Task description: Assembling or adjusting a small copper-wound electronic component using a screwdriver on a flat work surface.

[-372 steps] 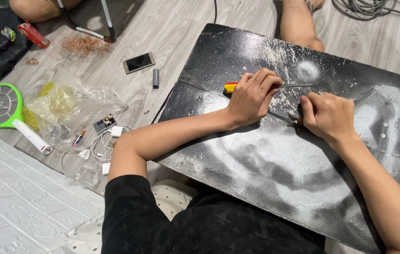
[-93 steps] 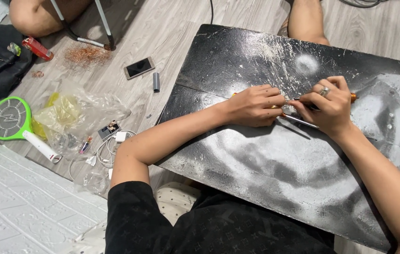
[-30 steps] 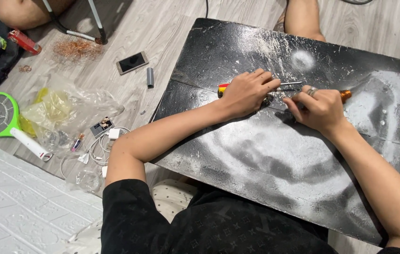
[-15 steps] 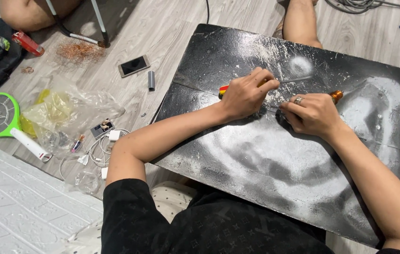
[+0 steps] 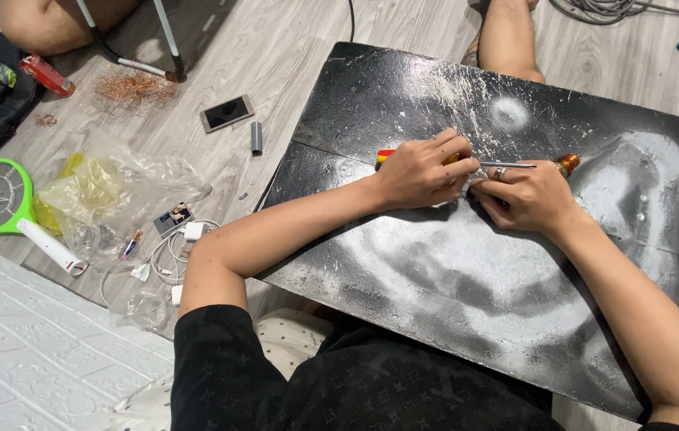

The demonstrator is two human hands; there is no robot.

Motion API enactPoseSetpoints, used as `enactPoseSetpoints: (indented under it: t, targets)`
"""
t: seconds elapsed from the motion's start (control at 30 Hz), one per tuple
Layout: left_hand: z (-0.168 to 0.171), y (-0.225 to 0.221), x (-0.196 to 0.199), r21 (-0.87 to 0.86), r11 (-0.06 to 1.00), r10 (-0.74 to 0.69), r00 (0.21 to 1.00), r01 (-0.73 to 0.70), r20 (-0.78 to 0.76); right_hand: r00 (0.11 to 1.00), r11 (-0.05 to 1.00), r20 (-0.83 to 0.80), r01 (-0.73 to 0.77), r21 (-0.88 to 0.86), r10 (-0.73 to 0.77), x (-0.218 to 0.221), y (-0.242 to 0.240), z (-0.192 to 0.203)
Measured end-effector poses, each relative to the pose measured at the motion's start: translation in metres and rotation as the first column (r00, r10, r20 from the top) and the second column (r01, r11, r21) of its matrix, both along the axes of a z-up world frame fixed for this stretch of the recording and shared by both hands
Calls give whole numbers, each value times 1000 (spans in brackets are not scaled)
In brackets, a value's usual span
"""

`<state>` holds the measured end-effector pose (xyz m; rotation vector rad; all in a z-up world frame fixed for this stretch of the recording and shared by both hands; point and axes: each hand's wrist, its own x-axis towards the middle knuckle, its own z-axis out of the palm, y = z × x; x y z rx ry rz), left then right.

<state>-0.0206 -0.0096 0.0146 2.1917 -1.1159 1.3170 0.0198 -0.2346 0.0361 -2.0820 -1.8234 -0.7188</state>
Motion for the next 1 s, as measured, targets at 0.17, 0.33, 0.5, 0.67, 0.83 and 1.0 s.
enactPoseSetpoints:
  t: [0.17,0.33,0.5,0.67,0.83,1.0]
  targets:
    - [-3,1,3,-11,1000,-3,1000,3,-19,1000,1000,-11,21,-7,-21,1,-3,-4]
    - [-11,0,7,-5,1000,-30,999,30,-25,999,999,-11,40,-8,-40,3,-5,-9]
    - [-20,-1,10,30,993,-115,992,117,-55,990,992,-69,120,-37,-122,8,-7,-20]
    - [-19,-1,10,18,982,-187,978,189,-89,989,989,-38,146,37,-145,10,-11,-21]
    - [-34,-6,13,62,966,-249,967,251,-51,979,972,-12,205,116,-205,16,-12,-30]
    - [-6,-4,7,103,968,-237,967,228,91,976,970,10,213,119,-216,9,-8,-24]
